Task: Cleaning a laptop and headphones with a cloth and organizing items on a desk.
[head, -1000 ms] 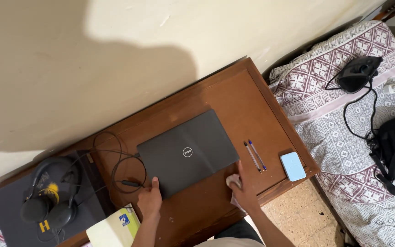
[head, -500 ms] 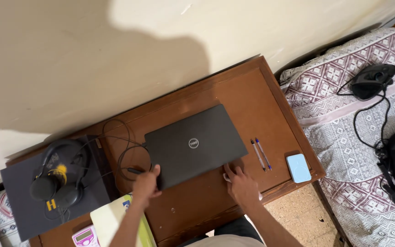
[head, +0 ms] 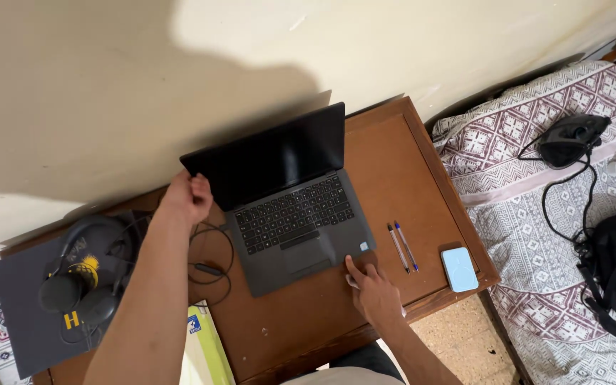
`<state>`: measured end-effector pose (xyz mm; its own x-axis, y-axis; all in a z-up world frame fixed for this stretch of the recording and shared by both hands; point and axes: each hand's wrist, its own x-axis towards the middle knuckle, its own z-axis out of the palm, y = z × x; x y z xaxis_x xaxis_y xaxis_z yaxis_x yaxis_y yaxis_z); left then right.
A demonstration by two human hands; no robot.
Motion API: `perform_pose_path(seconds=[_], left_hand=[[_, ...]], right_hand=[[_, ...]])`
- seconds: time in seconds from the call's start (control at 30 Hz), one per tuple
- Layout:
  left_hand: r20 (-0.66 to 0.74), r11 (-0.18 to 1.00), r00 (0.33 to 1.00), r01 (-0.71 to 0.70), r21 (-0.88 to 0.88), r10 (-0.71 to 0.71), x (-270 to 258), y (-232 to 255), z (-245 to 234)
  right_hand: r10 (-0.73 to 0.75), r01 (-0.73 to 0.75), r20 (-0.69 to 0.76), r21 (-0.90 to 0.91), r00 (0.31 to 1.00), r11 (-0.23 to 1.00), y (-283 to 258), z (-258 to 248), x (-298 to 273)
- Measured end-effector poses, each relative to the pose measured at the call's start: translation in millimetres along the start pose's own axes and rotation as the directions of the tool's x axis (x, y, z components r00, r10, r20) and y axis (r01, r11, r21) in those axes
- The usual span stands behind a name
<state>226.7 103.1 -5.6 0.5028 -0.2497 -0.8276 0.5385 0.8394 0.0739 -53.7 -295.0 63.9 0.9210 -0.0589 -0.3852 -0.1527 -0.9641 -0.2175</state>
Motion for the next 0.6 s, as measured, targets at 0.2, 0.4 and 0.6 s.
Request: perform_pose_path(seconds=[0.2,0.4,0.6], left_hand=[[-0.077,0.437,0.760,-0.285,0.853,0.646,-106,-49,52],[0.741,-0.494,0.308,-0.587,0.641,0.596,-149,-65,83],[0.632,-0.528,0.414,-0.346,0.775,0.655,-144,-71,98]], right_hand=[[-0.052,0.126,-0.200,0.378,0.979,0.917,49,40,13],[0.344,0.131,-0.236,0.945,0.909,0.300,35,37,61],[-0.188,0.454,-0.539,0.417,0.821,0.787,2,60,71]])
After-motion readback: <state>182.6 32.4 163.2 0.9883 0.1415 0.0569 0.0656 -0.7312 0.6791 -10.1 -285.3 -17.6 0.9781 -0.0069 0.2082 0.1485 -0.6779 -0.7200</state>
